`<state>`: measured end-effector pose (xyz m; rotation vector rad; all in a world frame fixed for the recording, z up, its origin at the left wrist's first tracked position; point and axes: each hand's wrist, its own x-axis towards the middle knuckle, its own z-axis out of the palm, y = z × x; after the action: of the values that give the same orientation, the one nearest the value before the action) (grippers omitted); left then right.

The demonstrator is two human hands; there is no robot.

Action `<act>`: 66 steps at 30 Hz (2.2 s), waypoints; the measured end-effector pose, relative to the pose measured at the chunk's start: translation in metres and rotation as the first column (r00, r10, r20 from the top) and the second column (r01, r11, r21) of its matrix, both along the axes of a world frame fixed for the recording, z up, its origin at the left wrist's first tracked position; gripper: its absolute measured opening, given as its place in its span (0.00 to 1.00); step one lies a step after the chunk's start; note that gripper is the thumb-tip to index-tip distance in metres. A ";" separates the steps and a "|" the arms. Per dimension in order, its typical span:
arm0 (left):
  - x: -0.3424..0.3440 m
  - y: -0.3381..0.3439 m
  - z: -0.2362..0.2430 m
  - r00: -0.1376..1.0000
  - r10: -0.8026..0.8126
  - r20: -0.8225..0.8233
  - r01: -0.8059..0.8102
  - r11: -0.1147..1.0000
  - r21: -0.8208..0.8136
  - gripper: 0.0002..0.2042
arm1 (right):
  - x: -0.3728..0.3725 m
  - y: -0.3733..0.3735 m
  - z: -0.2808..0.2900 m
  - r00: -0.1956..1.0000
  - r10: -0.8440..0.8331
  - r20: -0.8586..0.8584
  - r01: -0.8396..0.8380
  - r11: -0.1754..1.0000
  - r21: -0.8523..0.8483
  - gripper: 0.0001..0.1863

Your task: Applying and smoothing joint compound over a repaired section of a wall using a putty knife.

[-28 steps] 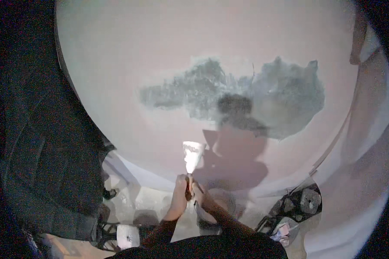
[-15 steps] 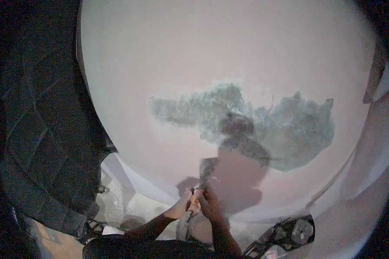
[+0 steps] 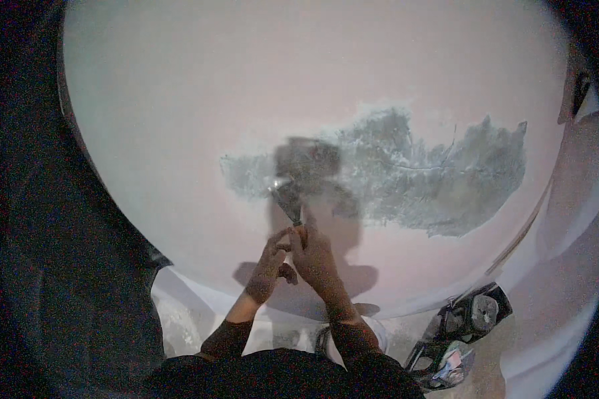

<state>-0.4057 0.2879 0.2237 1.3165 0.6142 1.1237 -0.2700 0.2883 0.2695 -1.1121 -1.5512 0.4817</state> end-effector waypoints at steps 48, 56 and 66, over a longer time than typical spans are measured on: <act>-0.083 0.086 0.054 0.923 0.089 -0.375 0.134 0.838 0.528 0.35 | -0.098 0.038 -0.014 0.944 -0.315 0.102 0.321 0.945 -0.059 0.30; -0.082 0.094 0.057 0.931 0.160 -0.329 0.088 0.776 0.625 0.36 | -0.103 0.040 -0.007 0.938 -0.325 0.118 0.330 0.944 -0.023 0.34; -0.087 0.096 0.062 0.867 0.187 -0.461 0.133 0.805 0.578 0.37 | -0.105 0.044 -0.005 0.912 -0.373 0.170 0.385 0.922 -0.045 0.34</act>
<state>-0.4924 0.3839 0.2859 2.2043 0.6788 1.0340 -0.3746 0.3321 0.2646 -1.5041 -1.4108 0.1924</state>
